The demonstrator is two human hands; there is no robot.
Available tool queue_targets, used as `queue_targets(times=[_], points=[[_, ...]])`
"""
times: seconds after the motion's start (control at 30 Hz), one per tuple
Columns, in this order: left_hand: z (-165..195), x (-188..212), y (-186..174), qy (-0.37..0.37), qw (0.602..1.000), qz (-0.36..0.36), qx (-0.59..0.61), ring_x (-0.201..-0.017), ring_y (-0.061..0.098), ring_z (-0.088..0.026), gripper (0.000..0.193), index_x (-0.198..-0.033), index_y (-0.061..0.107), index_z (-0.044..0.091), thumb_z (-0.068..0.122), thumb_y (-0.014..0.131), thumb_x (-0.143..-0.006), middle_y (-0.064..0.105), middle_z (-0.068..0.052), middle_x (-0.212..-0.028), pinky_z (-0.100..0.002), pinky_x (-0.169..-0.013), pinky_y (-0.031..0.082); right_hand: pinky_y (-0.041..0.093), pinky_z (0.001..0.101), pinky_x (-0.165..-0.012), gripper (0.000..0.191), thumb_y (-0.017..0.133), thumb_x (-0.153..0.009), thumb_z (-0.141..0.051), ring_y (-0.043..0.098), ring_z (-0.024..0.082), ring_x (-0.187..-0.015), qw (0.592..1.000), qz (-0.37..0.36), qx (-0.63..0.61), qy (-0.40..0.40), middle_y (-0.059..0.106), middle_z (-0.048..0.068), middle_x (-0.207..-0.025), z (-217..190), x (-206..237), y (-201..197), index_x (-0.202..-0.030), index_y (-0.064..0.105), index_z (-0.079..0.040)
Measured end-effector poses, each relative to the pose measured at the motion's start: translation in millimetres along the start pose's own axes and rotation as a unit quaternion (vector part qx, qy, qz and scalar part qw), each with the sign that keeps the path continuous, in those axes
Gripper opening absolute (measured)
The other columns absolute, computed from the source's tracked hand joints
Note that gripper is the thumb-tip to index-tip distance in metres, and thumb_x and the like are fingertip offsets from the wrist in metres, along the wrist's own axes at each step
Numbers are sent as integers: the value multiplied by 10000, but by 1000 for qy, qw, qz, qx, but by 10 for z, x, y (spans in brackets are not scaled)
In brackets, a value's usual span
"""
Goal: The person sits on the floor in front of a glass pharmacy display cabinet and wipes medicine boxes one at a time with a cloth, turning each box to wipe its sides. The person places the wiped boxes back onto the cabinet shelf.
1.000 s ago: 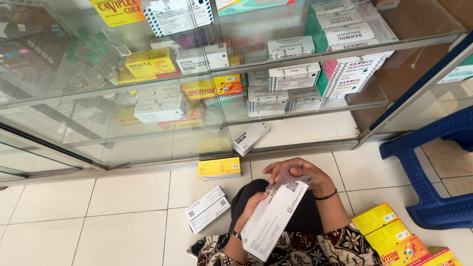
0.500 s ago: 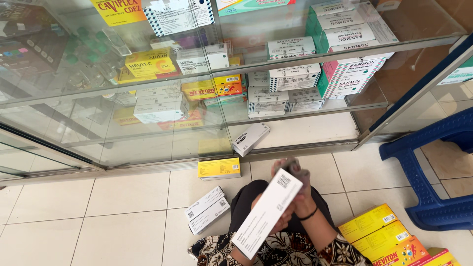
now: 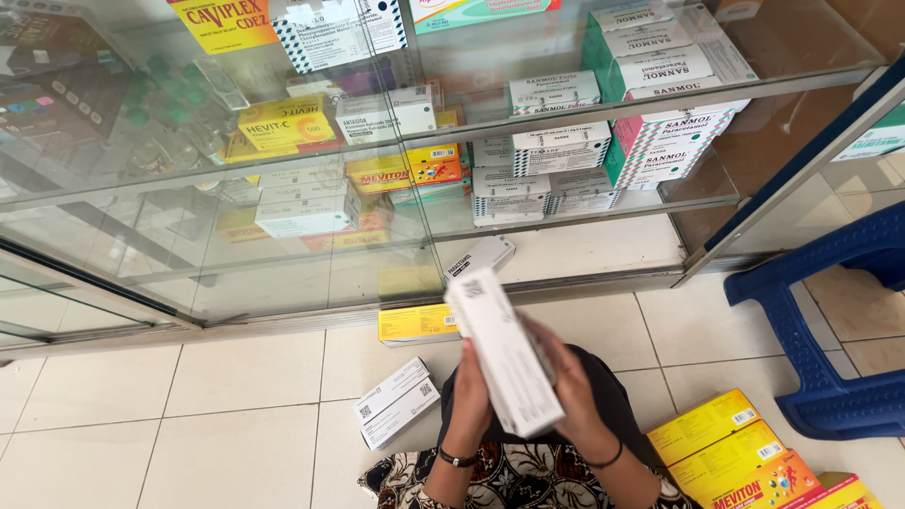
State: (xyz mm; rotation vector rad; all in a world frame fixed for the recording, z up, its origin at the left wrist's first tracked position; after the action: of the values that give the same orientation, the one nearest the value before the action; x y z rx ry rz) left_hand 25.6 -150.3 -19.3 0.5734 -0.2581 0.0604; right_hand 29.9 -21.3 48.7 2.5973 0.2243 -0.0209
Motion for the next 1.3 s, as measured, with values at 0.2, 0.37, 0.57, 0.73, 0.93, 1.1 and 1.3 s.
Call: queue_targets(times=[0.2,0.37,0.57,0.73,0.93,1.1,1.3], points=[[308,87,-158,64,987,107,98,-927,711,-227,701,-1344,491,-68,538,259,-1080,679,-185,-1069,-375,-832,579,552,216,-587,441,370,-1137,-122,671,142,-792,962,100,-210,141,651,221,-1206,441,426,19,-1525,446,74],[8,93,-61,114,975,91,166,-1144,653,-167,630,-1396,456,12,501,339,-1017,633,-131,-1279,-298,-982,549,414,192,-317,490,346,-1132,-303,553,44,-481,991,109,-5,-78,722,103,-947,32,451,-98,-1507,485,-20],[-189,149,210,138,989,-24,53,-1205,623,-257,735,-1470,358,-95,215,763,-939,590,-199,-1324,-360,-1033,568,556,211,-592,391,374,-1128,-214,652,85,-824,936,280,-3,-214,628,78,-1142,-536,220,-732,-1456,485,-33],[61,295,441,211,976,-50,-31,-1211,599,-200,1164,-1529,-7,183,124,881,-780,479,-80,-1344,-364,-1006,587,528,244,-1057,246,405,-1176,-37,599,129,-1202,854,349,132,-364,586,134,-1404,-886,299,-923,-1392,503,29],[323,117,606,210,976,-51,19,-1248,586,-205,1122,-1568,42,198,-22,832,-801,503,-92,-1358,-383,-1028,568,487,287,-792,331,487,-1039,-59,621,155,-1085,838,368,204,-347,622,117,-1270,-892,332,-1035,-1365,499,-4],[422,-339,665,223,973,-57,27,-1188,617,-223,1190,-1604,-29,237,-99,786,-805,538,-131,-1297,-380,-992,564,505,346,-950,342,670,-978,-88,621,234,-1112,792,248,451,-329,616,133,-1258,-1002,2,-910,-1295,625,32],[343,-1246,899,285,953,-97,32,-1259,575,-208,1065,-1551,32,214,-100,775,-855,440,-111,-1418,-375,-1002,538,502,342,-964,392,775,-939,-111,584,235,-1135,774,336,435,-316,547,139,-1299,-836,-662,-1346,-1292,662,20]])
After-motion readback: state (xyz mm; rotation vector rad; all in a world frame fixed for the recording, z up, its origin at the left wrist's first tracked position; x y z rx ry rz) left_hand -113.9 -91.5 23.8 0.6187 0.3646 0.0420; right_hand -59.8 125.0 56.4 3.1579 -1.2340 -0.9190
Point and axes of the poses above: each hand's wrist, its own x-axis away from the middle knuckle, its own y-axis out of the palm, z = x × y, the point moved 9 cm from there along -x, towards the middle knuckle
